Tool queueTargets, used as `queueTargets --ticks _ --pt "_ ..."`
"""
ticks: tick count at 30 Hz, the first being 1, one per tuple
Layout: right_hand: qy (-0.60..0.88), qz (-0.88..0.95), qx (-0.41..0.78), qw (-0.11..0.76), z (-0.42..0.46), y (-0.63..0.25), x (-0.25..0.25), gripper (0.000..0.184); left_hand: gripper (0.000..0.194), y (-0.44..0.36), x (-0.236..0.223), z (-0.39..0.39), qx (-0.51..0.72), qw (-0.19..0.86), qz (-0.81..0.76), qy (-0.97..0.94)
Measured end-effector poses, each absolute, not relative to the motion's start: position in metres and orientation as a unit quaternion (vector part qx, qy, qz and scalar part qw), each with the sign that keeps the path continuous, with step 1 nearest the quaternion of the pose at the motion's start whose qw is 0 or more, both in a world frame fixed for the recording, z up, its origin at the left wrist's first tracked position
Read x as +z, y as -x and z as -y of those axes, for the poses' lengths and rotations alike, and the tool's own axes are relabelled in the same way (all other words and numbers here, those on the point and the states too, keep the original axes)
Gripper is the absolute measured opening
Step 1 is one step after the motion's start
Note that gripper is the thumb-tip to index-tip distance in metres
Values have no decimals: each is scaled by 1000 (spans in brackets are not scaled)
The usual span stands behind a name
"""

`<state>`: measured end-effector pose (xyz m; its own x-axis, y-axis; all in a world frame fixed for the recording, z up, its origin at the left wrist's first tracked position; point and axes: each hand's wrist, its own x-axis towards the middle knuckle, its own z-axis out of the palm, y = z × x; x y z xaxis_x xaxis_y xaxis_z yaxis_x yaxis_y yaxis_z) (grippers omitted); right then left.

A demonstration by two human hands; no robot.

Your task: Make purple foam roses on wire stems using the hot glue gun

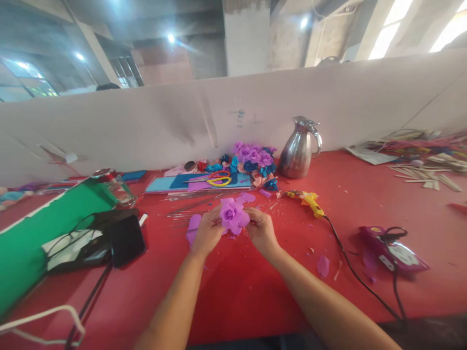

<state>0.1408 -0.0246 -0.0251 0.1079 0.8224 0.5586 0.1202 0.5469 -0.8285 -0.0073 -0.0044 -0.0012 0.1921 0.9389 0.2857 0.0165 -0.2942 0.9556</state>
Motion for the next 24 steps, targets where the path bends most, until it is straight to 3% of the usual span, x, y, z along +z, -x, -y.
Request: queueTargets --ticks 6,10,19,24 --pt "419 575 324 623 32 -132 -20 11 8 6 -14 -2 552 431 -387 -600" --pt "416 532 383 630 32 -130 -20 16 9 -5 -19 -1 594 453 -399 -531" --pt "330 435 582 603 36 -132 -8 27 20 -2 -18 6 535 661 -303 -430" --pt "304 427 622 582 36 -131 -9 29 19 -5 -13 8 535 684 -300 -395"
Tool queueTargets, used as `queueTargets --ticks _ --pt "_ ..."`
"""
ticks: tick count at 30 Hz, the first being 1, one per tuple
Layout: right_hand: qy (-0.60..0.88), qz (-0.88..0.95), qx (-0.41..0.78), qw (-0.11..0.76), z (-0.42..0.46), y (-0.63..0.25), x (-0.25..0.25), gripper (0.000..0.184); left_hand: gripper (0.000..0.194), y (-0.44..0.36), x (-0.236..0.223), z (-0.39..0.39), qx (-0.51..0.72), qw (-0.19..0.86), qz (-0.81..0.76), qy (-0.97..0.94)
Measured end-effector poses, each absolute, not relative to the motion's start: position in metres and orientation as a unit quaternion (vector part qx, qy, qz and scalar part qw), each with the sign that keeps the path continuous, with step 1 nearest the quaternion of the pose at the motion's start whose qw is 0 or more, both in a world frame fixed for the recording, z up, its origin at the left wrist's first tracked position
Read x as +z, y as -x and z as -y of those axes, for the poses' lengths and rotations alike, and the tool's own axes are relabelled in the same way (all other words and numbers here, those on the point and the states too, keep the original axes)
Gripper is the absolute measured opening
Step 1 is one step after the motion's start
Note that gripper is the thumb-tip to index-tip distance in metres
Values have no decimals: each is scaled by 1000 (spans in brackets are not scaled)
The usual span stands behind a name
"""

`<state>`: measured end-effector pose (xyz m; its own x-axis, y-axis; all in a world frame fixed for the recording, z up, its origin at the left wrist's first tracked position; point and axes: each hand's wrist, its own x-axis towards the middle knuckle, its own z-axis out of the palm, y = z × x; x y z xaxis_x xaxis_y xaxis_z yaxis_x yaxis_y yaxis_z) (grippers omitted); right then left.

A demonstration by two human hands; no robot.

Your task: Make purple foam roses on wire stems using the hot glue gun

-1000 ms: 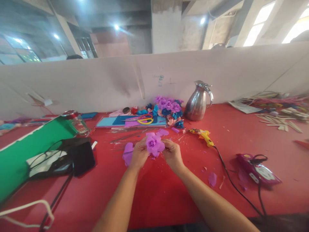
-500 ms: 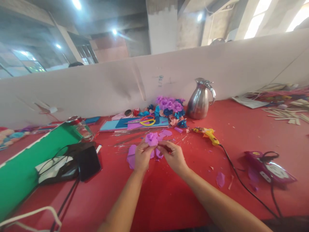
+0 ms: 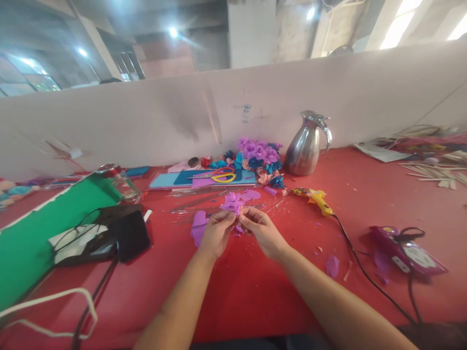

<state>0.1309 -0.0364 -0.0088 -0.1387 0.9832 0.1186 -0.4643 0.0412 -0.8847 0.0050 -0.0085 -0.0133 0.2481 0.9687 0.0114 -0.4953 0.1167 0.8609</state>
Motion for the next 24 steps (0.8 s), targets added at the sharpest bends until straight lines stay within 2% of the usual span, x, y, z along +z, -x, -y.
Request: queueTargets --ticks 5,14,24 --pt "324 457 593 578 34 -131 -13 31 16 -4 -12 9 531 670 -308 -419" --pt "324 538 547 553 31 -137 -15 30 10 10 -13 8 540 562 -304 -547" --pt "321 562 527 550 27 -136 -19 17 5 7 -8 9 527 506 -336 -594"
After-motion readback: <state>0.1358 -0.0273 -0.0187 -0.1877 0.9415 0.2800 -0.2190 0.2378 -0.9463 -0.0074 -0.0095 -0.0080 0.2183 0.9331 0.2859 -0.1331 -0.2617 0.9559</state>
